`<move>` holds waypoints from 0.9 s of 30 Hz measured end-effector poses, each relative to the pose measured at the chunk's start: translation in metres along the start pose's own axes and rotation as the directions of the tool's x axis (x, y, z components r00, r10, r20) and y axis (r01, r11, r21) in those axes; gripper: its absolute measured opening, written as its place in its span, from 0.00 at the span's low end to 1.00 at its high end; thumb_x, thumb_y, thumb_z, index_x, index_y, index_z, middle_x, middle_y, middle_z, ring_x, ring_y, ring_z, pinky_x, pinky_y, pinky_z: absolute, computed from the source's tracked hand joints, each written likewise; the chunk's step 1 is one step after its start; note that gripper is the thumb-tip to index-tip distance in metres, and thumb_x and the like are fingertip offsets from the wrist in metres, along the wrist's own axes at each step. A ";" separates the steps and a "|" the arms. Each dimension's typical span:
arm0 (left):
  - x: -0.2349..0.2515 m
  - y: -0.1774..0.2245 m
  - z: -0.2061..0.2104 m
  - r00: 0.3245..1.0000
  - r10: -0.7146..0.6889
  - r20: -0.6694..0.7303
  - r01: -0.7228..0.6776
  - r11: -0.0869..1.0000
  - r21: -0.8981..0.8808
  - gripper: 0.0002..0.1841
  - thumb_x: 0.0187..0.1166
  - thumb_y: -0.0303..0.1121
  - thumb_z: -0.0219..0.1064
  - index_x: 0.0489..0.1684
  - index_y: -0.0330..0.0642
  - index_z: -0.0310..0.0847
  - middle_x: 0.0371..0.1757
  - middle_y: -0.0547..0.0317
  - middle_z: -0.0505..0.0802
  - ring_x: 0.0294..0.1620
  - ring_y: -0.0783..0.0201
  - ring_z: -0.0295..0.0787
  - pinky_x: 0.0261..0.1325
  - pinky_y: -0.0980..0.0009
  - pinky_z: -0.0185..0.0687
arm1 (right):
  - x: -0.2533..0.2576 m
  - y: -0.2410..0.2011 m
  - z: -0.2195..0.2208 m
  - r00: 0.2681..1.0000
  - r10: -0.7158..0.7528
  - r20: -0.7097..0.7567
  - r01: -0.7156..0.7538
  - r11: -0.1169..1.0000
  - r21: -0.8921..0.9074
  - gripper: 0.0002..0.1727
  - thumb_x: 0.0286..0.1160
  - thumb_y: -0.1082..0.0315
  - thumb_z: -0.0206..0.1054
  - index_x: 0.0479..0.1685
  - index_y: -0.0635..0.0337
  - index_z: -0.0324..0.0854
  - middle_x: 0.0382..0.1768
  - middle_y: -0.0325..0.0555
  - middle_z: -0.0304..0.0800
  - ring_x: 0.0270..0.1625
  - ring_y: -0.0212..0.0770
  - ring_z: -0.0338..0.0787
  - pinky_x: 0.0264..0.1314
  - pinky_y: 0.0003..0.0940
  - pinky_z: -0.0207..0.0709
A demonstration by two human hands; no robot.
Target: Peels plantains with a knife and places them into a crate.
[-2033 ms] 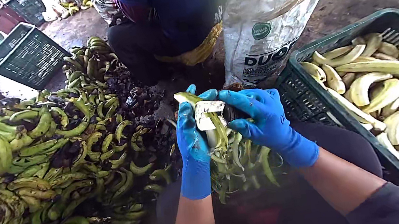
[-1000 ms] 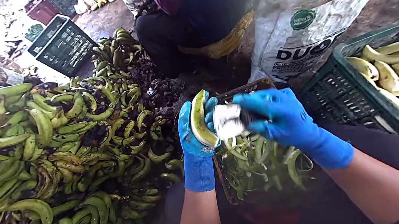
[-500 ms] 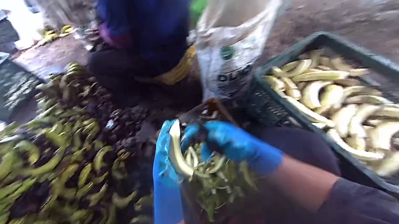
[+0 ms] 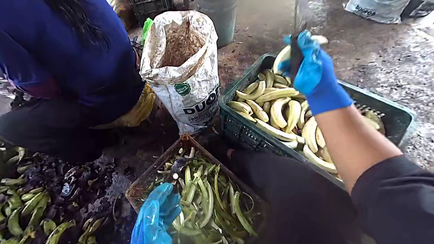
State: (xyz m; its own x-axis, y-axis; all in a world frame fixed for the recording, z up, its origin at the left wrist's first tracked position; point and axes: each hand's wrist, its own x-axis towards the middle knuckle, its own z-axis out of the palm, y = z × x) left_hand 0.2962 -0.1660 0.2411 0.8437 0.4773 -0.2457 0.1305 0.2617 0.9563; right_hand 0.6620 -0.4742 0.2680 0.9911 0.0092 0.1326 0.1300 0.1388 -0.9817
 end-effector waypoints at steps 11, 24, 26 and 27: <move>0.005 -0.008 -0.049 0.975 0.083 -0.204 -0.059 0.991 0.121 0.22 0.93 0.35 0.41 0.78 0.36 0.68 0.65 0.53 0.89 0.57 0.58 0.92 0.57 0.60 0.91 | 0.099 0.140 -0.024 0.925 0.326 -0.196 -0.334 0.942 -0.008 0.28 0.92 0.40 0.44 0.72 0.46 0.76 0.45 0.39 0.86 0.40 0.35 0.87 0.42 0.34 0.82; 0.041 -0.037 0.085 0.999 -0.054 0.007 0.054 0.977 -0.208 0.39 0.85 0.43 0.59 0.93 0.54 0.39 0.80 0.54 0.77 0.71 0.51 0.84 0.62 0.49 0.87 | -0.075 0.020 0.092 0.456 0.105 0.884 0.221 0.949 -0.226 0.27 0.79 0.61 0.64 0.78 0.57 0.75 0.67 0.48 0.86 0.60 0.38 0.89 0.62 0.38 0.85; 0.035 -0.057 0.093 0.997 0.043 0.067 -0.009 0.899 -0.438 0.30 0.84 0.40 0.64 0.85 0.48 0.59 0.62 0.46 0.92 0.60 0.45 0.92 0.59 0.48 0.90 | -0.059 0.028 0.090 0.449 0.077 0.890 0.354 0.900 -0.256 0.26 0.82 0.57 0.64 0.78 0.52 0.79 0.68 0.46 0.87 0.61 0.37 0.88 0.63 0.40 0.85; 0.034 -0.062 0.090 0.995 0.063 0.074 -0.022 0.890 -0.456 0.24 0.84 0.38 0.64 0.78 0.43 0.69 0.52 0.43 0.94 0.52 0.46 0.94 0.54 0.50 0.92 | -0.031 0.039 0.079 0.577 0.077 0.813 0.413 0.831 -0.372 0.25 0.82 0.56 0.63 0.77 0.51 0.81 0.69 0.47 0.87 0.65 0.41 0.88 0.67 0.45 0.83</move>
State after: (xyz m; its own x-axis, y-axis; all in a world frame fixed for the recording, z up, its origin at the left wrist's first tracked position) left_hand 0.3642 -0.2415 0.1877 0.8862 0.4298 -0.1730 -0.1404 0.6050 0.7838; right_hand 0.6346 -0.3912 0.2358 0.5599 0.8210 0.1115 0.5274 -0.2494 -0.8122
